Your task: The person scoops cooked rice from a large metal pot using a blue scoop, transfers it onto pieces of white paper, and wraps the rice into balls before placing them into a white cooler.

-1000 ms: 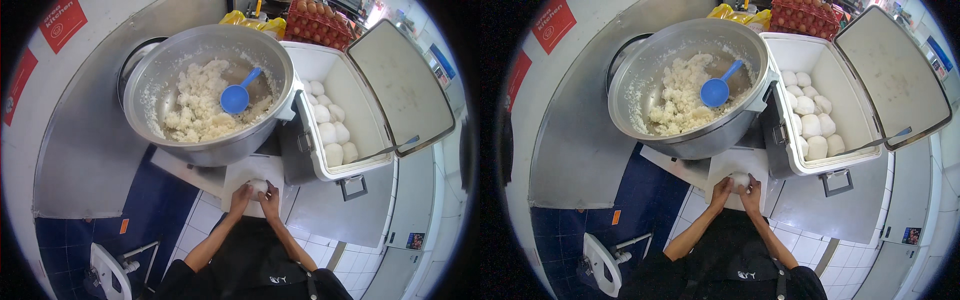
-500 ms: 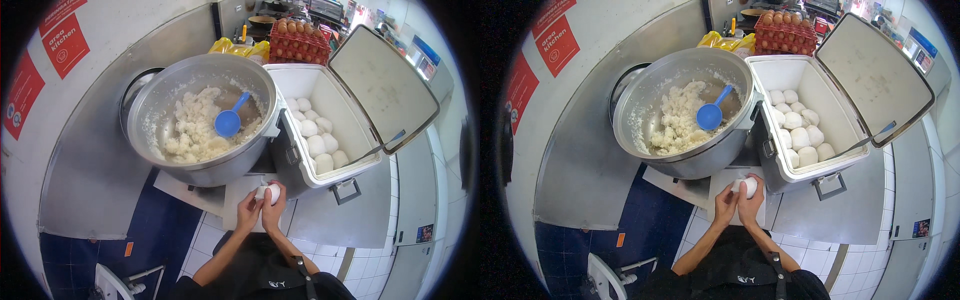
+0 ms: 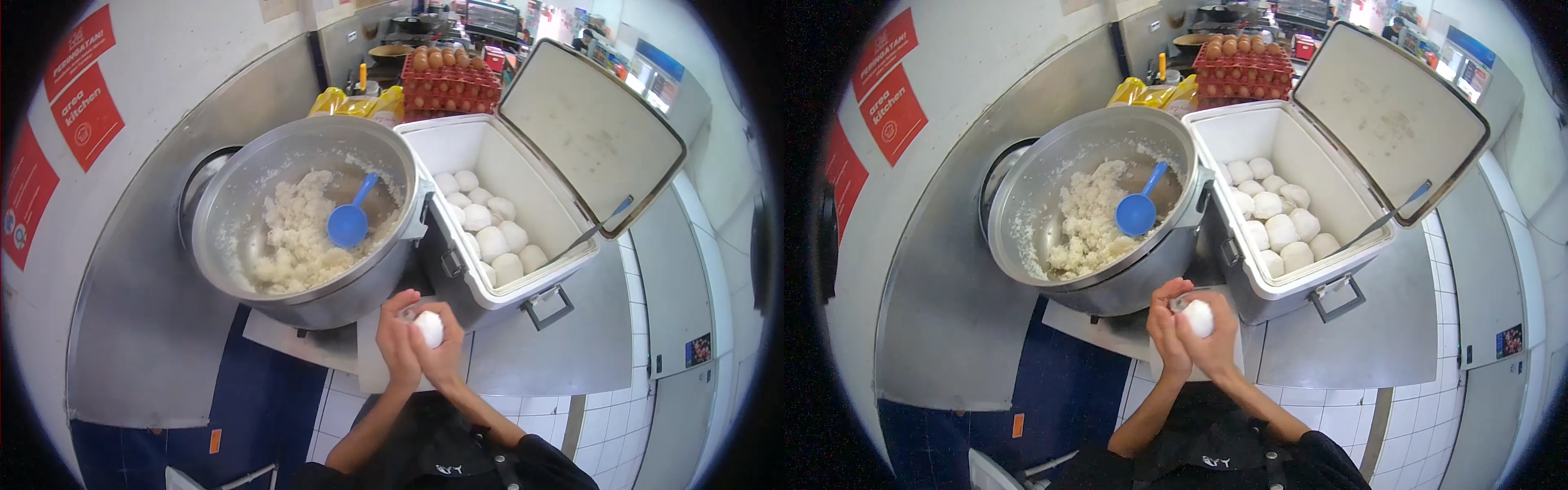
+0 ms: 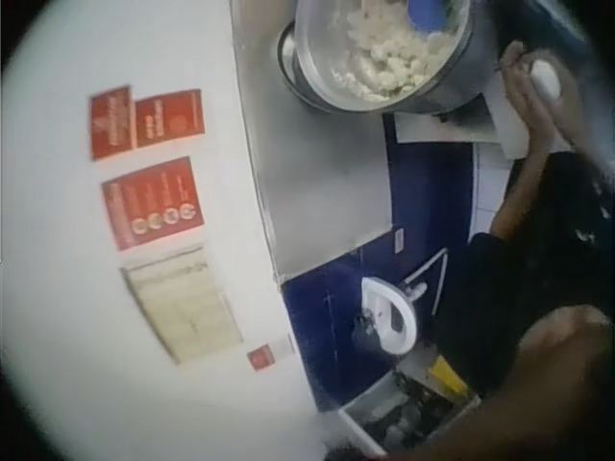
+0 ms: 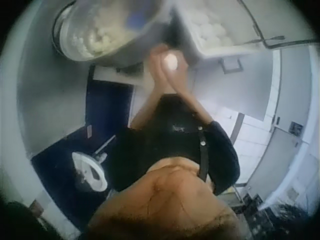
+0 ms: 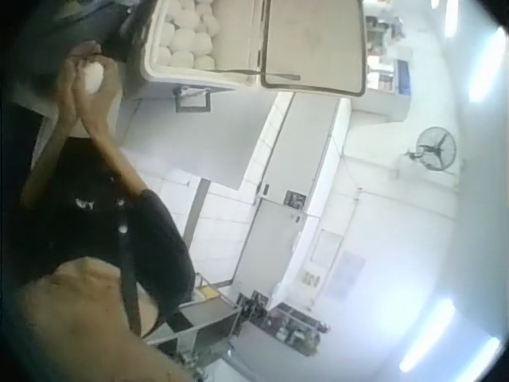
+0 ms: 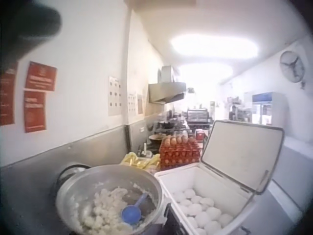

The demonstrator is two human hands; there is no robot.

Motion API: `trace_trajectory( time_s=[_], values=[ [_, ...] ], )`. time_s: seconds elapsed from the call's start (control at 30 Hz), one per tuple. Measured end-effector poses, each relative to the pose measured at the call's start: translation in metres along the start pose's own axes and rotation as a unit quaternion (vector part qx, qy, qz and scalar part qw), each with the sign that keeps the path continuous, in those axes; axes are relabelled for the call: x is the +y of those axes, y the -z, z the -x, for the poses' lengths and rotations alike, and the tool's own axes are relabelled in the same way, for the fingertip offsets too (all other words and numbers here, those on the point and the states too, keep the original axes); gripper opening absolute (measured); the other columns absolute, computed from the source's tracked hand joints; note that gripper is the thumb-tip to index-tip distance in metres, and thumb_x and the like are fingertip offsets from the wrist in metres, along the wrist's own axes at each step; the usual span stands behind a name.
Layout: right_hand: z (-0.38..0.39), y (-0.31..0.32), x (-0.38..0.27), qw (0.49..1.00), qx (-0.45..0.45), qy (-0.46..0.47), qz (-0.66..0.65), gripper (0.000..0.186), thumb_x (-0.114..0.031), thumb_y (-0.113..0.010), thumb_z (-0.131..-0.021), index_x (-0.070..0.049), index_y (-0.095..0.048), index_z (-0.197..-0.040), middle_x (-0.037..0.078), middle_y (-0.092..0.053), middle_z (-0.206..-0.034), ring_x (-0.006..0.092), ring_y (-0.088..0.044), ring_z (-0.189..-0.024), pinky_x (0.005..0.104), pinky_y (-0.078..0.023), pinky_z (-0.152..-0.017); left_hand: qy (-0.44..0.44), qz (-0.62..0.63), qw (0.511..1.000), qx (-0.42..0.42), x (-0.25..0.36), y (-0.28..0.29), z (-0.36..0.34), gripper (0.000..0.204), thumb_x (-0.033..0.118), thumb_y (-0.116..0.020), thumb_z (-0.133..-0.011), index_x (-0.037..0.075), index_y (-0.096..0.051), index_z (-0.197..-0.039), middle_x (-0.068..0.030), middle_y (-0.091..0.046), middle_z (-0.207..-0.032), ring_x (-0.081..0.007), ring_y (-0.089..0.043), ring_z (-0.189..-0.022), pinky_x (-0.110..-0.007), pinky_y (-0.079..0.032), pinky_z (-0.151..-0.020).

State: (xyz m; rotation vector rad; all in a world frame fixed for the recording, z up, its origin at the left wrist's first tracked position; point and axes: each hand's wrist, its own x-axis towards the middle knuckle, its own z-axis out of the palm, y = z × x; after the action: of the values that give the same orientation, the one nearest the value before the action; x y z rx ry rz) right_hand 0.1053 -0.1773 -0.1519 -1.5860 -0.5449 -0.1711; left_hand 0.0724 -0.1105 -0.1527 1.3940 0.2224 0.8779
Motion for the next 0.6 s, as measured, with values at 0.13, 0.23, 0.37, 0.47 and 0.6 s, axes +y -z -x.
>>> trace_trajectory(
  time_s=[0.13, 0.23, 0.37, 0.47, 0.6],
  values=[
    [-0.003, -0.001, -0.014, 1.000, 0.005, 0.010, -0.029, 0.013, -0.009, -0.068, -0.085, -0.002, -0.062, -0.095, 0.008, -0.068, -0.088, 0.0113, -0.061, -0.080, 0.0280, -0.050, -0.071, 0.024, 0.099, 0.994, 0.030, -0.005, -0.003, 0.002, 0.059, 0.047, -0.023, -0.109, -0.001, -0.056, -0.119, -0.0170, -0.066, -0.110, -0.0232, -0.063, -0.100, -0.036, -0.046, -0.096],
    [-0.011, 0.007, -0.019, 0.999, -0.015, -0.005, -0.044, 0.011, -0.008, -0.068, -0.085, -0.002, -0.062, -0.092, 0.007, -0.068, -0.085, 0.0104, -0.061, -0.079, 0.0270, -0.050, -0.070, -0.004, 0.094, 0.995, 0.038, -0.008, -0.012, 0.004, 0.055, 0.045, -0.023, -0.110, -0.001, -0.051, -0.124, -0.0197, -0.066, -0.109, -0.0258, -0.065, -0.101, -0.036, -0.047, -0.095],
    [-0.021, 0.011, -0.024, 0.998, -0.041, -0.019, -0.047, 0.010, -0.008, -0.068, -0.085, -0.002, -0.062, -0.091, 0.004, -0.066, -0.083, 0.0089, -0.059, -0.077, 0.0257, -0.048, -0.068, 0.003, 0.126, 0.992, 0.014, -0.005, -0.014, 0.000, 0.053, 0.044, -0.026, -0.110, 0.000, -0.045, -0.132, -0.0227, -0.065, -0.117, -0.0281, -0.063, -0.110, -0.038, -0.044, -0.102],
    [-0.038, 0.025, -0.033, 0.995, -0.079, -0.025, -0.058, 0.014, -0.013, -0.072, -0.084, -0.003, -0.064, -0.091, 0.006, -0.066, -0.081, 0.0116, -0.061, -0.074, 0.0283, -0.049, -0.066, 0.009, 0.104, 0.994, -0.040, 0.018, -0.020, -0.009, 0.054, 0.045, -0.029, -0.109, -0.001, -0.043, -0.136, -0.0244, -0.062, -0.125, -0.0290, -0.059, -0.118, -0.041, -0.041, -0.108],
    [-0.104, 0.052, -0.050, 0.994, -0.090, 0.037, -0.054, 0.011, -0.013, -0.068, -0.087, -0.002, -0.064, -0.088, 0.005, -0.064, -0.078, 0.0105, -0.058, -0.073, 0.0282, -0.047, -0.067, -0.053, 0.093, 0.992, -0.060, 0.019, -0.015, -0.004, 0.064, 0.047, -0.039, -0.106, -0.003, -0.034, -0.145, -0.0255, -0.048, -0.142, -0.0300, -0.051, -0.130, -0.046, -0.036, -0.112]
  ],
)
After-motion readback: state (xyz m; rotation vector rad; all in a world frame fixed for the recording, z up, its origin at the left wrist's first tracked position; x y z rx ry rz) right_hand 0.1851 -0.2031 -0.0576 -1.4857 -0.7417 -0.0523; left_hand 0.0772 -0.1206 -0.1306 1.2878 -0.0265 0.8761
